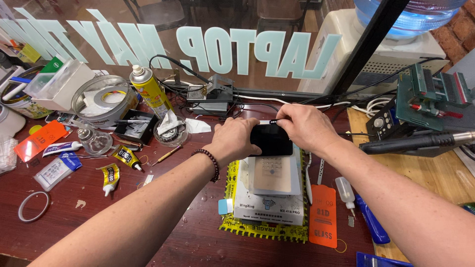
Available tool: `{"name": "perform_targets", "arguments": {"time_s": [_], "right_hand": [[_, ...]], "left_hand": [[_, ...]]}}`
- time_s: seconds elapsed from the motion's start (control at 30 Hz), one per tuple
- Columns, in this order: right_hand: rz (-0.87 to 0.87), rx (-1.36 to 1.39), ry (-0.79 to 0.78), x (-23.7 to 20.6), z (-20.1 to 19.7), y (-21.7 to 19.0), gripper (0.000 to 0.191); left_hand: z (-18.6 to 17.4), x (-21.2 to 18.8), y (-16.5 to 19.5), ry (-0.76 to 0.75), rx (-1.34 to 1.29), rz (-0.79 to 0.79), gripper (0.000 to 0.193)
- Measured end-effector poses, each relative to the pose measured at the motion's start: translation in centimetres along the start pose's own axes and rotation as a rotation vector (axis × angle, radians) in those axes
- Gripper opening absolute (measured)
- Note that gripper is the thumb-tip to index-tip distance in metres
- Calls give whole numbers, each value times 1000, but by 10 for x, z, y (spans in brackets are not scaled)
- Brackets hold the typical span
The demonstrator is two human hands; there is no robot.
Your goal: The person heats the edge of a smartphone with a blue heat gun and pries along the seam with a blade tool to separate the screen assembly from the phone frame. They lift and reposition the phone back cover, work the tool around the edges, and set the separated screen panel on a box on the workbench.
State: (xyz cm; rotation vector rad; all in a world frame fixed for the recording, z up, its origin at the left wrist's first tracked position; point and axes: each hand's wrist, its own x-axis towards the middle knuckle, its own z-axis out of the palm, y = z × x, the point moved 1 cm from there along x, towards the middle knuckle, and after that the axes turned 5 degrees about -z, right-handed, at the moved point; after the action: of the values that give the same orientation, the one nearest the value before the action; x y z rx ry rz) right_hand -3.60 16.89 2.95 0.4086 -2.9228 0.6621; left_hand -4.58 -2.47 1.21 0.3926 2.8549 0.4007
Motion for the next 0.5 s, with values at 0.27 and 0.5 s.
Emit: {"name": "perform_targets", "arguments": {"time_s": [0.27,0.5], "right_hand": [[-156,79,78,-8,5,13,19],[-65,279,-258,8,-11,30,22]], "left_hand": [[2,-17,3,129,-20,56,64],[10,-48,4,525,-7,344,63]]}}
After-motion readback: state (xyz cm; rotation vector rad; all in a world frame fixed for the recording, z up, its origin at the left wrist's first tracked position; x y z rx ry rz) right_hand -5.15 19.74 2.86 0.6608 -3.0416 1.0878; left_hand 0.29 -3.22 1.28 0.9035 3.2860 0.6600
